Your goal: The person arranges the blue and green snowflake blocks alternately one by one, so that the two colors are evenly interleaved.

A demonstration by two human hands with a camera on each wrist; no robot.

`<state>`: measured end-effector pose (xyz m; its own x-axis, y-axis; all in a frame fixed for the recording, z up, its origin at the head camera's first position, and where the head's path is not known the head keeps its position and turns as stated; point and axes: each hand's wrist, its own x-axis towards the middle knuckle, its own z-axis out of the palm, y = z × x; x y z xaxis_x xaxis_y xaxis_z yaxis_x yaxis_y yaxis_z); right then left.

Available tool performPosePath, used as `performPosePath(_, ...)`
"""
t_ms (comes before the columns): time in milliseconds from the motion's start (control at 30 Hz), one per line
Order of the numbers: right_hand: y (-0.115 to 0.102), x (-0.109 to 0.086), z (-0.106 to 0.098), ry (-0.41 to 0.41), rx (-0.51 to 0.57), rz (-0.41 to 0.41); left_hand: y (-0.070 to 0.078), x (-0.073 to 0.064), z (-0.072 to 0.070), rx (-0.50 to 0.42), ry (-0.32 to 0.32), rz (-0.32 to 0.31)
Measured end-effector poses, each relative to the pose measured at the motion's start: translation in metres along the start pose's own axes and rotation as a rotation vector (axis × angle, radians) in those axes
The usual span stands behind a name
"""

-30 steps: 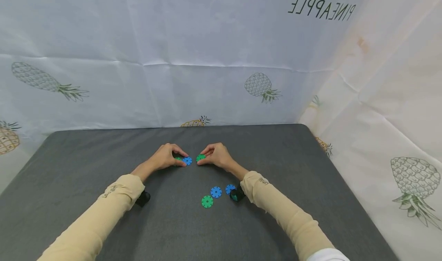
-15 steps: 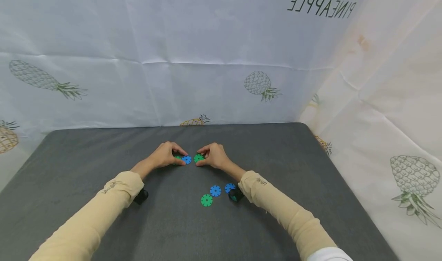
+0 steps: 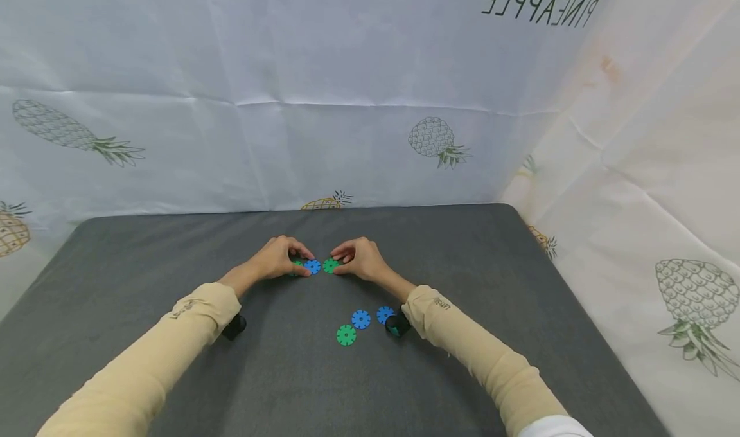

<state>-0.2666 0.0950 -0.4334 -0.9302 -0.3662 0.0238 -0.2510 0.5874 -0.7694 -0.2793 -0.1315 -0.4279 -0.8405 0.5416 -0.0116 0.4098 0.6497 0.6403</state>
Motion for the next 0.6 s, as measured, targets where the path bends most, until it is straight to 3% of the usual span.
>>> performPosePath(233, 0.0009, 0.0009, 0.0017, 0.011, 0.026, 0.009, 0.001, 0.0011, -0.0019, 0.026, -0.03, -0.025)
performPosePath(600, 0.0022, 0.0019, 0.0017, 0.005, 0.057, 0.012, 0.0015, 0.0031, -0.0022, 0.061, -0.043, 0.001)
